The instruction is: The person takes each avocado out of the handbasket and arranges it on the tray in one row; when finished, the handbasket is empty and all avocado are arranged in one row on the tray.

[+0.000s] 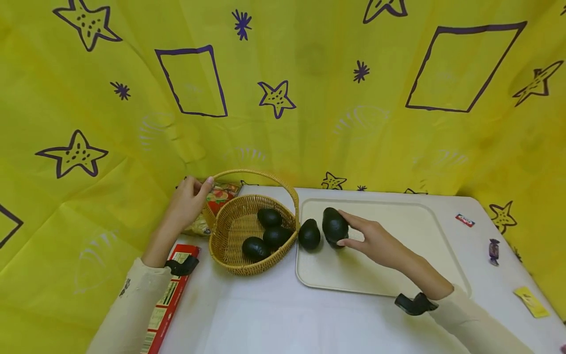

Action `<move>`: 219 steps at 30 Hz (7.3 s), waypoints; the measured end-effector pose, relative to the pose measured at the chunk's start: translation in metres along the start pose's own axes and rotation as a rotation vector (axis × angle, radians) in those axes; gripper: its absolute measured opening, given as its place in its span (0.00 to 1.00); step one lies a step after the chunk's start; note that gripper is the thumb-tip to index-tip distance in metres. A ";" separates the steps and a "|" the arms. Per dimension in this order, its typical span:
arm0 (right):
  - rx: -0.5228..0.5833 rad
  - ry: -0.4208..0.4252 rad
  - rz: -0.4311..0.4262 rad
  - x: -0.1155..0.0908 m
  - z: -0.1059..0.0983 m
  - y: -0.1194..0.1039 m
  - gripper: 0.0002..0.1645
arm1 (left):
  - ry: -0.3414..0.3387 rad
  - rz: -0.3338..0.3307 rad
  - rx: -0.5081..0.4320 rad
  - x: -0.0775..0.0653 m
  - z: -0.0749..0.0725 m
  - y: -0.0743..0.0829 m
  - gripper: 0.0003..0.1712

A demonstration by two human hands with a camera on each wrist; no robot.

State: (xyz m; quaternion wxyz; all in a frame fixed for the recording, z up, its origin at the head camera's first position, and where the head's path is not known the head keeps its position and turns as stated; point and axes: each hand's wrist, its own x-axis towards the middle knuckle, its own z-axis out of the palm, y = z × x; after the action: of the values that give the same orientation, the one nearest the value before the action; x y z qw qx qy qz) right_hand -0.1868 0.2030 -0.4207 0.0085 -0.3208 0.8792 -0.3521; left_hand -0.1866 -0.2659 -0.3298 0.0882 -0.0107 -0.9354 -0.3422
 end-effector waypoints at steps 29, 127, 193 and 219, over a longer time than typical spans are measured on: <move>-0.025 -0.015 0.152 -0.032 0.006 0.079 0.46 | -0.007 0.009 -0.008 -0.001 0.001 0.000 0.36; -0.759 -0.731 -0.199 0.173 0.134 -0.140 0.41 | 0.004 0.012 -0.003 0.001 0.001 -0.001 0.34; -0.472 -0.572 0.097 0.180 0.143 -0.138 0.37 | 0.014 0.039 -0.011 0.002 0.004 -0.004 0.34; -0.607 -0.577 -0.003 0.181 0.154 -0.133 0.40 | 0.018 0.024 -0.011 0.002 0.004 -0.006 0.33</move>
State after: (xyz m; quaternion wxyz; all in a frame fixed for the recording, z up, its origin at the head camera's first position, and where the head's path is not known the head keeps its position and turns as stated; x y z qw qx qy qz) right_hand -0.2189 -0.0673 -0.4156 0.1589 -0.3953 0.9043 0.0273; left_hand -0.1897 -0.2683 -0.3360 0.1006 -0.0194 -0.9324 -0.3465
